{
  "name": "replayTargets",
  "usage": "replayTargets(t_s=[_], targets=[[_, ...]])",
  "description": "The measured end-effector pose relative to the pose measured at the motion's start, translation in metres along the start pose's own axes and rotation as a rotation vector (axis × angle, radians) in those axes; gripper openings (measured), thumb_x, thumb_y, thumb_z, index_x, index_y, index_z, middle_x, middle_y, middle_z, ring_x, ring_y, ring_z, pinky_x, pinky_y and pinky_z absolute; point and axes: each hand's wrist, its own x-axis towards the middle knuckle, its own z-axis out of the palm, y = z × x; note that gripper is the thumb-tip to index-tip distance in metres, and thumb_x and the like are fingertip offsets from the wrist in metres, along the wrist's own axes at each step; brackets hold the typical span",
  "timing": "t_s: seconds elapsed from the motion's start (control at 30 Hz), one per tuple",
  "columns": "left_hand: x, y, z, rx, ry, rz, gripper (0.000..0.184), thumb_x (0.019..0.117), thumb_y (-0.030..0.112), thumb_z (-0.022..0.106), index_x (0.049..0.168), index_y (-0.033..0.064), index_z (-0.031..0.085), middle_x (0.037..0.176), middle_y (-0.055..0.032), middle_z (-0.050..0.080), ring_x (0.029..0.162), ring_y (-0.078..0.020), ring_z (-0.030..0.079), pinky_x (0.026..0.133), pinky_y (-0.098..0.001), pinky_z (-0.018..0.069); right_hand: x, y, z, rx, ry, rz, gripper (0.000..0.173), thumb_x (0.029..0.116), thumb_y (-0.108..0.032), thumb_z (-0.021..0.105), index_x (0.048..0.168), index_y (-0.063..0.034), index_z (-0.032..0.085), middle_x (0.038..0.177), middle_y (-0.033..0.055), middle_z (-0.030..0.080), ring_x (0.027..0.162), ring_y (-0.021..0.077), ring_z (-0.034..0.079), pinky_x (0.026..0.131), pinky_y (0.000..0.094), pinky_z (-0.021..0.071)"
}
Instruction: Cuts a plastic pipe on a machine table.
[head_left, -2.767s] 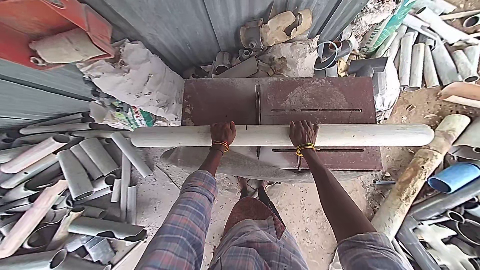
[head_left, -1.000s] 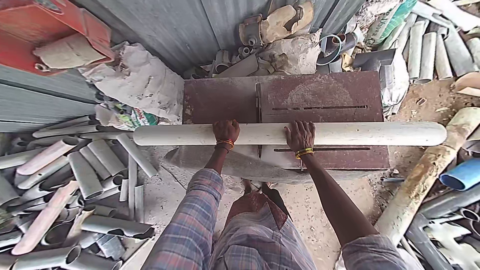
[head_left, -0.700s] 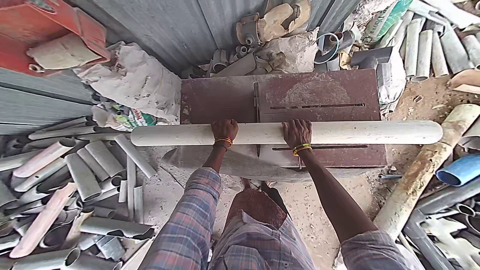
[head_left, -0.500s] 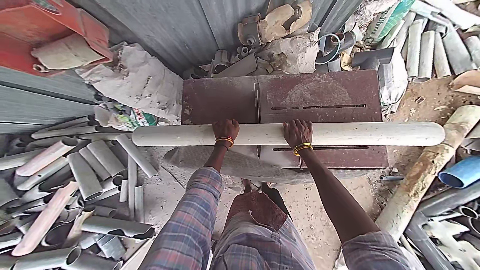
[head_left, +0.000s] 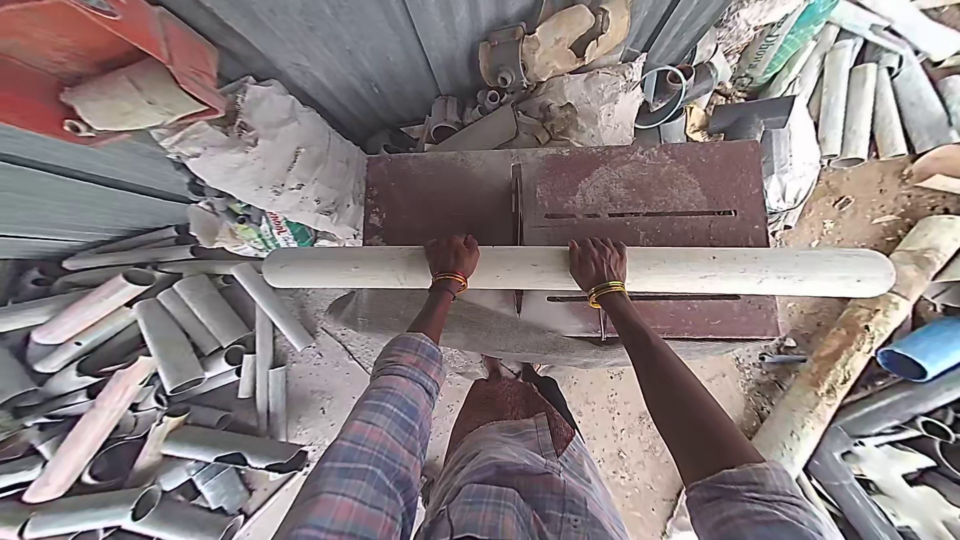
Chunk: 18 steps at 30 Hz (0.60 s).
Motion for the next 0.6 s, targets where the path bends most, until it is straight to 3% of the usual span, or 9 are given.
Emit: replayTargets(t_s=[0.07,0.1,0.2,0.3,0.4,0.6], targets=[[-0.001,-0.005,0.006,-0.069,0.099,0.042,0.039,0.1066,0.032,0.043,0.115,0.0102,0.074,0.107,-0.0176,0.074,0.105,-0.0383,0.069,0.095,-0.0609,0.0479,0.001,-0.001,-0.001,-0.003,-0.01,0.0,0.057,0.1081,-0.043,0.032,0.105,-0.0011,0.071,0.111,0.0197,0.072,0.115,0.038,0.064,0.103,0.0588,0.0408],[-0.001,-0.007,0.01,-0.104,0.159,0.073,0.036,0.1059,0.029,0.044,0.115,0.0083,0.072,0.11,-0.0176,0.073,0.106,-0.0379,0.069,0.094,-0.0598,0.0496,0.002,-0.002,-0.001,0.001,-0.008,0.001,0.057,0.108,-0.043,0.033,0.103,-0.001,0.071,0.109,0.0195,0.072,0.114,0.038,0.065,0.103,0.0583,0.0413],[-0.004,-0.013,0.023,-0.17,0.357,0.225,0.032,0.1041,0.023,0.05,0.103,0.0008,0.072,0.102,-0.02,0.071,0.098,-0.0386,0.07,0.085,-0.056,0.054,0.003,-0.002,-0.003,0.005,-0.015,0.011,0.056,0.1078,-0.041,0.033,0.097,-0.0007,0.07,0.103,0.0194,0.073,0.109,0.0385,0.066,0.1,0.0585,0.0417],[-0.013,-0.024,0.032,-0.165,0.41,0.353,0.034,0.1024,0.025,0.05,0.107,0.0018,0.075,0.105,-0.0187,0.073,0.102,-0.0371,0.07,0.093,-0.0542,0.0527,0.005,-0.001,-0.004,0.001,-0.006,-0.003,0.056,0.1082,-0.04,0.031,0.096,-0.0008,0.07,0.099,0.0199,0.073,0.107,0.0392,0.066,0.097,0.0586,0.0418],[-0.016,-0.029,0.044,-0.107,0.457,0.411,0.037,0.1021,0.028,0.046,0.115,0.0093,0.076,0.117,-0.0107,0.075,0.114,-0.0309,0.069,0.108,-0.0531,0.0457,0.009,0.001,-0.002,-0.029,0.006,-0.009,0.058,0.1086,-0.04,0.029,0.095,-0.0015,0.07,0.097,0.0189,0.074,0.106,0.0385,0.068,0.095,0.0579,0.0434],[-0.016,-0.013,0.035,-0.064,0.378,0.308,0.04,0.1041,0.024,0.042,0.108,0.0058,0.077,0.114,-0.0125,0.075,0.113,-0.0318,0.069,0.108,-0.0539,0.0443,0.012,-0.002,-0.01,-0.044,-0.076,0.035,0.06,0.1091,-0.042,0.028,0.095,-0.0028,0.07,0.098,0.0194,0.074,0.106,0.0384,0.068,0.094,0.0584,0.0435]])
